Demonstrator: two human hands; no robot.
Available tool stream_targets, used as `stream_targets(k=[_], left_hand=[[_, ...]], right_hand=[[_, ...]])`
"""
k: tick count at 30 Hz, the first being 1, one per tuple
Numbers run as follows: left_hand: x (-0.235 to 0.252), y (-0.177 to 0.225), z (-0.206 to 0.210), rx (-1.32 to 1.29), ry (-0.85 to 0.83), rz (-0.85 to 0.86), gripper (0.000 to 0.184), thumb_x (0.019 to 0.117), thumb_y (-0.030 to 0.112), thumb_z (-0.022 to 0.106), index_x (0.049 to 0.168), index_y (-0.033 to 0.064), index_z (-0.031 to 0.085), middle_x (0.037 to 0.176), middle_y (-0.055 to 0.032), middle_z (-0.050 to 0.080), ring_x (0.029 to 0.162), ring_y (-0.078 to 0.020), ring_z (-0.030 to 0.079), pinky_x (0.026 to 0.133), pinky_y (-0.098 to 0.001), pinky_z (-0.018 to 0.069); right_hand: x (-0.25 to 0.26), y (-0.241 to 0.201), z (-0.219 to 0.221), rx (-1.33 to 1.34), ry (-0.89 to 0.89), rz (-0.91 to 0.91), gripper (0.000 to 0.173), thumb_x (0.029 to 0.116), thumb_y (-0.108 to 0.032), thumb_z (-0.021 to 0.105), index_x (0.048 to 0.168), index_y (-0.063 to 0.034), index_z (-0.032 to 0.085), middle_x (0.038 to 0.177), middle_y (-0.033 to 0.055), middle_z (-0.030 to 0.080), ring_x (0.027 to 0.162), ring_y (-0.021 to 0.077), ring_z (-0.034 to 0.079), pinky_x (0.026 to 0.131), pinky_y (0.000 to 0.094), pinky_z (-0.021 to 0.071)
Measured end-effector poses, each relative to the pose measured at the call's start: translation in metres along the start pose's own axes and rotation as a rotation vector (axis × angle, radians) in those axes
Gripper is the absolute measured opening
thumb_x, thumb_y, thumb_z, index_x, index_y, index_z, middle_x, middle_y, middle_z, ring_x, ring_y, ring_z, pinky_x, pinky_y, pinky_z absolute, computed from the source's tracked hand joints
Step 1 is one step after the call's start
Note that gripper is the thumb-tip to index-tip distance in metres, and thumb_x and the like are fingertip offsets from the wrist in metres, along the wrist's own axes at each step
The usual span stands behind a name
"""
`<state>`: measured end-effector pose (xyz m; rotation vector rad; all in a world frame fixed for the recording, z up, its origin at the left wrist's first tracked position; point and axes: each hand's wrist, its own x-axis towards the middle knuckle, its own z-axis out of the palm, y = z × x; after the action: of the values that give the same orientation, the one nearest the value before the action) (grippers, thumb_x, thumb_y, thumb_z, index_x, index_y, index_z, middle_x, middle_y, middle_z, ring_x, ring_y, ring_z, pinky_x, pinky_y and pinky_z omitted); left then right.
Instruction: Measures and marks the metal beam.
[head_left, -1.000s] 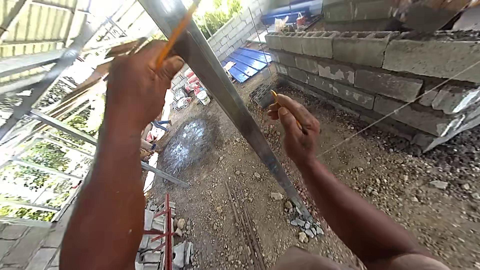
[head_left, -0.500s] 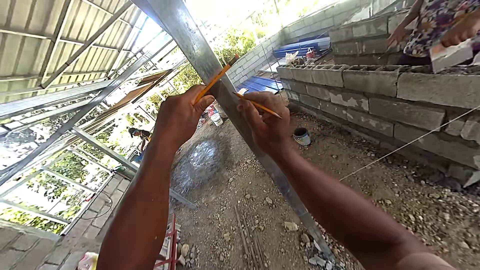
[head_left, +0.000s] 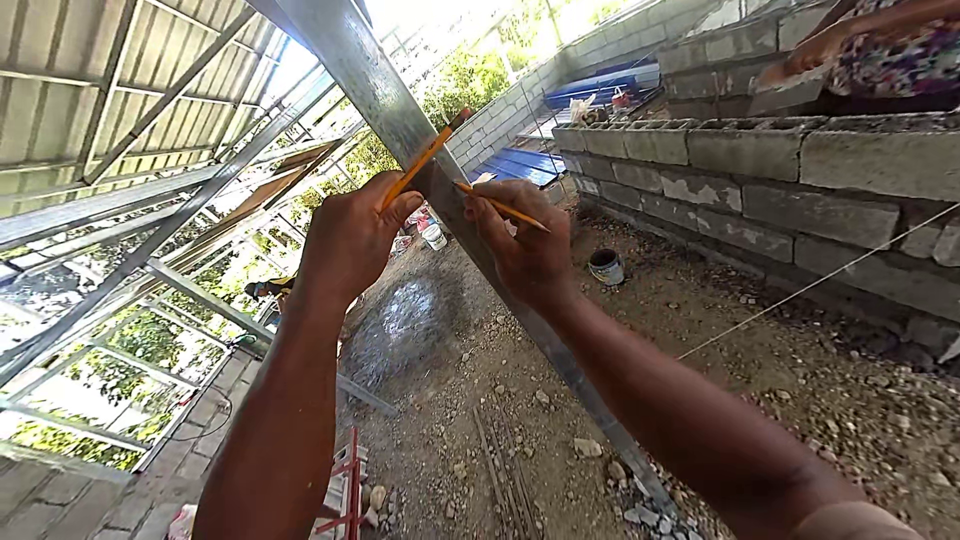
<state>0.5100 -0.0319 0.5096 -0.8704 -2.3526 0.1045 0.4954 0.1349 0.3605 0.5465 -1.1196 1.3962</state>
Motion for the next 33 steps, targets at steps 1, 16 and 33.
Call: stream_targets(k=[1,16,33], left_hand=[[0.000,0.000,0.000,-0.003,-0.002,-0.005,0.045,0.1063,0.054,0.045,0.124,0.0178,0.065,0.076,-0.0074,0.064,0.066,-0.0245,0.064,0.061,-0.0502,0.0522],[0.000,0.001,0.000,-0.026,0.005,0.003,0.039,0.1068,0.049,0.048,0.121,0.0178,0.066,0.074,-0.0043,0.061,0.062,-0.0208,0.060,0.059,-0.0471,0.0499],[0.000,0.002,0.000,-0.026,0.013,0.020,0.042,0.1068,0.050,0.047,0.125,0.0170,0.066,0.074,-0.0080,0.062,0.064,-0.0256,0.061,0.059,-0.0513,0.0497]], right_hand=[[0.000,0.000,0.000,0.001,-0.002,0.005,0.016,0.0995,-0.005,0.064,0.110,0.0039,0.071,0.100,0.0103,0.074,0.087,0.0139,0.072,0.077,0.0320,0.0634],[0.004,-0.002,0.001,-0.056,0.005,-0.034,0.014,0.0985,-0.005,0.064,0.108,0.0034,0.071,0.099,0.0102,0.075,0.085,0.0133,0.073,0.076,0.0314,0.0635],[0.001,-0.010,-0.008,-0.090,0.035,0.035,0.017,0.1015,-0.007,0.060,0.111,0.0016,0.071,0.102,0.0099,0.072,0.080,0.0109,0.068,0.068,0.0274,0.0590]])
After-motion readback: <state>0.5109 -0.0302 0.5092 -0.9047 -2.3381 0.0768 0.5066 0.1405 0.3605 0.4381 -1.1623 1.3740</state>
